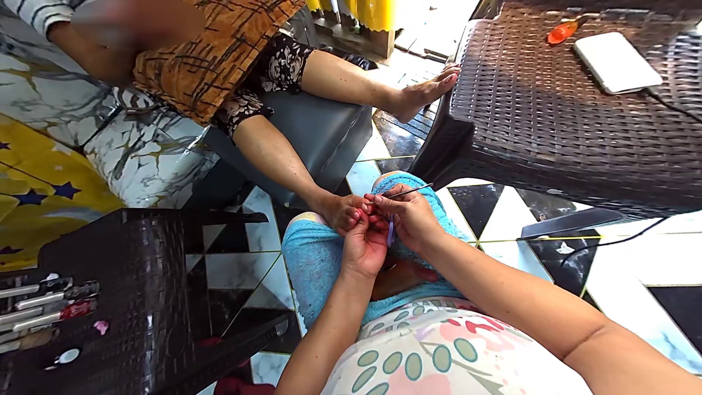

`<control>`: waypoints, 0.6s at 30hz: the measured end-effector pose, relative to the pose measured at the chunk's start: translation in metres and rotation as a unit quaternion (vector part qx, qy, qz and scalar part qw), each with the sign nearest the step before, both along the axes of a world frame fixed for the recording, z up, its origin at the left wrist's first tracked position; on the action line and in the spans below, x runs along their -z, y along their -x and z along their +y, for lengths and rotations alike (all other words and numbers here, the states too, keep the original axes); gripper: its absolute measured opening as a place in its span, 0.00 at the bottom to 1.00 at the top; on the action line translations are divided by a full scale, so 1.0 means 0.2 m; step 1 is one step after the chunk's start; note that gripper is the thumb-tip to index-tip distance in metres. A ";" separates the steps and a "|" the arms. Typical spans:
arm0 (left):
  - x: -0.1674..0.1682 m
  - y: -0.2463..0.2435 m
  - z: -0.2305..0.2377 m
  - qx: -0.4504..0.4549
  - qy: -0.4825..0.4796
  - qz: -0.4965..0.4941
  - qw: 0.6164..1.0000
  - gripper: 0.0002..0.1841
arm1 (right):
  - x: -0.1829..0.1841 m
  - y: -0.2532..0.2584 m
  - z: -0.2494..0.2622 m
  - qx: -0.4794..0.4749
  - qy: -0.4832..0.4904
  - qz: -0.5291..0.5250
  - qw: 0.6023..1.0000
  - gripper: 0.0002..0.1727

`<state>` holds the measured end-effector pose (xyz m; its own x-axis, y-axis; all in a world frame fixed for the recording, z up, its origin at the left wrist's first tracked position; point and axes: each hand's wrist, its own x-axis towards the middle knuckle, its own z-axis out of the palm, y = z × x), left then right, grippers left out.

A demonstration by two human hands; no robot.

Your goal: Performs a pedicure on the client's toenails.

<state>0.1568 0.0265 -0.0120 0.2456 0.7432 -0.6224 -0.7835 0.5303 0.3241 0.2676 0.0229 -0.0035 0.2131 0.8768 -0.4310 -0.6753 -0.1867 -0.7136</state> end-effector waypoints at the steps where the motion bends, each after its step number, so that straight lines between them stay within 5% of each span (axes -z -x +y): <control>1: 0.00 0.00 0.00 -0.001 0.002 0.002 1.000 0.17 | 0.00 0.00 0.00 0.003 -0.001 0.005 1.000 0.09; 18: -0.02 -0.02 0.00 0.002 0.016 0.032 0.999 0.16 | 0.01 -0.01 -0.05 0.001 -0.015 0.009 1.000 0.10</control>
<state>0.1608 0.0257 -0.0084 0.2064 0.7225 -0.6599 -0.7595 0.5435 0.3575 0.2686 0.0132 -0.0051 0.2078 0.8891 -0.4077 -0.6880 -0.1635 -0.7071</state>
